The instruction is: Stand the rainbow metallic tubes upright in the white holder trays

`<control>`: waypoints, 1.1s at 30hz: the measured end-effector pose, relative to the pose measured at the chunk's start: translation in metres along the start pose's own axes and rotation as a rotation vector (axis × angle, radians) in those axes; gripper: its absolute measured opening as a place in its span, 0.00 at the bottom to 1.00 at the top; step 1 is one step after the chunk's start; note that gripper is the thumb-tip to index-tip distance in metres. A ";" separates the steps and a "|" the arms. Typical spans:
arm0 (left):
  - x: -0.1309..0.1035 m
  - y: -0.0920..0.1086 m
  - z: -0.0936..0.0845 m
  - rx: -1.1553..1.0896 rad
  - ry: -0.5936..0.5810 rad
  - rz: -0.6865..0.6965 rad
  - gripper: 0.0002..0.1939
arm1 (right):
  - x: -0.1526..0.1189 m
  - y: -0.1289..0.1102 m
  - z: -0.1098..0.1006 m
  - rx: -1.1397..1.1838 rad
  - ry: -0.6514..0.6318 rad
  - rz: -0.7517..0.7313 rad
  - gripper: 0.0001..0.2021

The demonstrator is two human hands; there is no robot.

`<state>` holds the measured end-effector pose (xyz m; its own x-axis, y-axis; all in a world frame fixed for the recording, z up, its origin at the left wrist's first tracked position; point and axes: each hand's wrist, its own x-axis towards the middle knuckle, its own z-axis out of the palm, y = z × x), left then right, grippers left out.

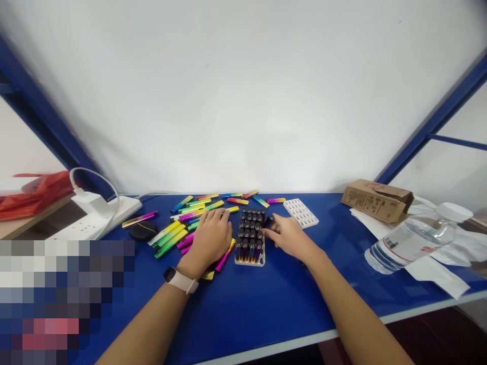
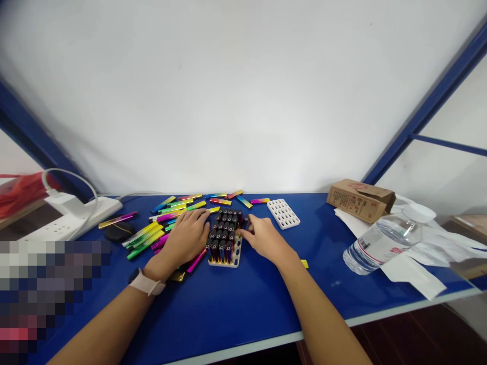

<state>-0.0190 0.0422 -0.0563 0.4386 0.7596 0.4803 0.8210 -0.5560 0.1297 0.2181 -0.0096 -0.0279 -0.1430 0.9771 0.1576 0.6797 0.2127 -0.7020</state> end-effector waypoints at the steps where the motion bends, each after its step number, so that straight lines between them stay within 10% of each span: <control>1: 0.000 0.001 -0.001 0.015 -0.004 -0.001 0.21 | 0.000 0.000 0.000 -0.002 -0.006 0.003 0.15; 14: 0.000 0.003 -0.005 -0.036 -0.021 -0.047 0.13 | -0.002 0.005 -0.002 -0.043 -0.079 -0.043 0.12; 22: 0.011 0.015 -0.024 -0.646 0.424 -0.239 0.12 | -0.005 0.001 -0.014 -0.187 -0.056 -0.097 0.09; 27: 0.013 0.028 -0.029 -1.271 0.448 -0.199 0.12 | -0.004 -0.004 -0.012 -0.053 0.230 -0.155 0.09; 33: 0.008 0.038 -0.032 -1.232 0.267 -0.133 0.10 | -0.005 -0.020 -0.005 0.049 0.452 -0.375 0.09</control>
<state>0.0039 0.0160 -0.0197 0.1741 0.8222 0.5420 -0.0927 -0.5342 0.8402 0.2083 -0.0185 -0.0111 -0.0387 0.7373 0.6744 0.6064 0.5537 -0.5706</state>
